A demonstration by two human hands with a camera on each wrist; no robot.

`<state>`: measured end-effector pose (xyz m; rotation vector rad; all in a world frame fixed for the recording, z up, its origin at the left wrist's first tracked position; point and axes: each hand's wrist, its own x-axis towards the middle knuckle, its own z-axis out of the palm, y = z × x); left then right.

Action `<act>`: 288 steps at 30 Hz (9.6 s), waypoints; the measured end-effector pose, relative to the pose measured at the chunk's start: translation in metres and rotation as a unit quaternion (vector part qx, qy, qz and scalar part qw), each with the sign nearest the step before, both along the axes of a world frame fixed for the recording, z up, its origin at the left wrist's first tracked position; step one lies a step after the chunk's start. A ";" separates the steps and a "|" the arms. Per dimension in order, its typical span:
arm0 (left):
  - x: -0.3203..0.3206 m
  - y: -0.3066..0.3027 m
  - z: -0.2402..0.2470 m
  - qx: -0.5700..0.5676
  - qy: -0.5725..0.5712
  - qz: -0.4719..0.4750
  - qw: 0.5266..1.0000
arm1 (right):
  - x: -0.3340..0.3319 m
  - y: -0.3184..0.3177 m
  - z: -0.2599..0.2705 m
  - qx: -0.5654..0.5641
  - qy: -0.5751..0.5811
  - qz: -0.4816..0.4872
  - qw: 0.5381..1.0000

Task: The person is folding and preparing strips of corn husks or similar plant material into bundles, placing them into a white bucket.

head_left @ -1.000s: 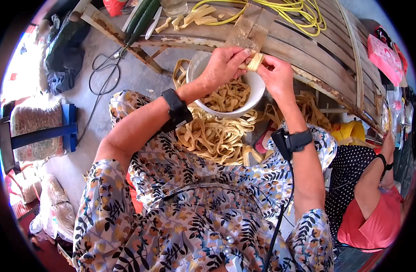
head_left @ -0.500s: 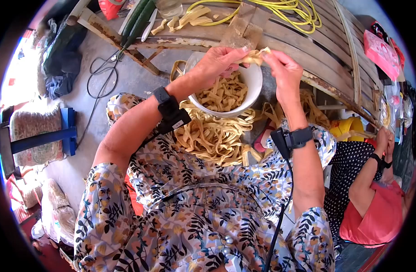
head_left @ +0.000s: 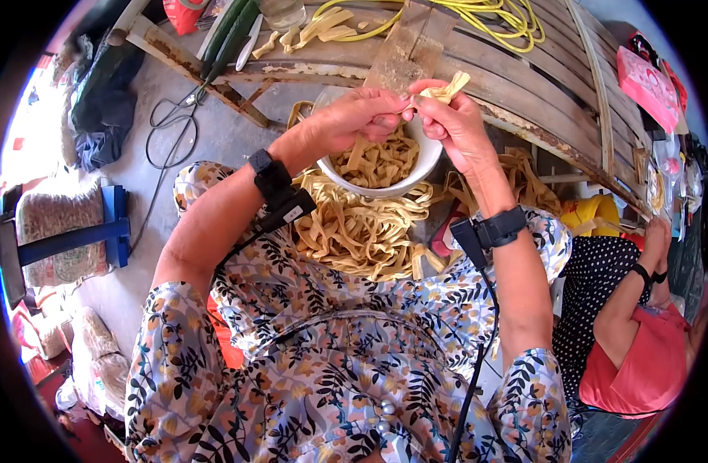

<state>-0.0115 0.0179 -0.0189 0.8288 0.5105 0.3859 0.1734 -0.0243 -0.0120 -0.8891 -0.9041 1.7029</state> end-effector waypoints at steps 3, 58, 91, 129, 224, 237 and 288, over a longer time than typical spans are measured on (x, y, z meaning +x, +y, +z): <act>0.002 0.000 0.005 0.018 0.047 0.026 0.998 | 0.001 -0.001 0.002 0.002 0.044 -0.072 0.996; 0.007 -0.017 0.009 0.675 0.366 0.102 0.633 | -0.029 -0.006 0.018 0.094 -0.323 -0.073 0.939; 0.001 -0.002 0.023 0.550 0.211 0.099 0.802 | -0.011 -0.005 -0.005 -0.048 0.089 0.018 0.995; -0.015 0.002 0.028 0.182 0.082 0.103 0.974 | -0.006 -0.020 0.018 0.149 -0.306 -0.012 0.940; -0.025 0.019 0.017 0.132 0.064 0.098 0.984 | 0.009 -0.004 0.010 0.019 -0.139 -0.005 0.990; -0.025 0.031 0.030 0.245 0.086 0.147 0.954 | 0.008 0.004 0.027 0.031 -0.094 -0.043 0.994; 0.024 0.096 0.037 0.232 0.068 0.263 0.934 | 0.014 0.081 0.012 0.068 -0.041 -0.245 0.966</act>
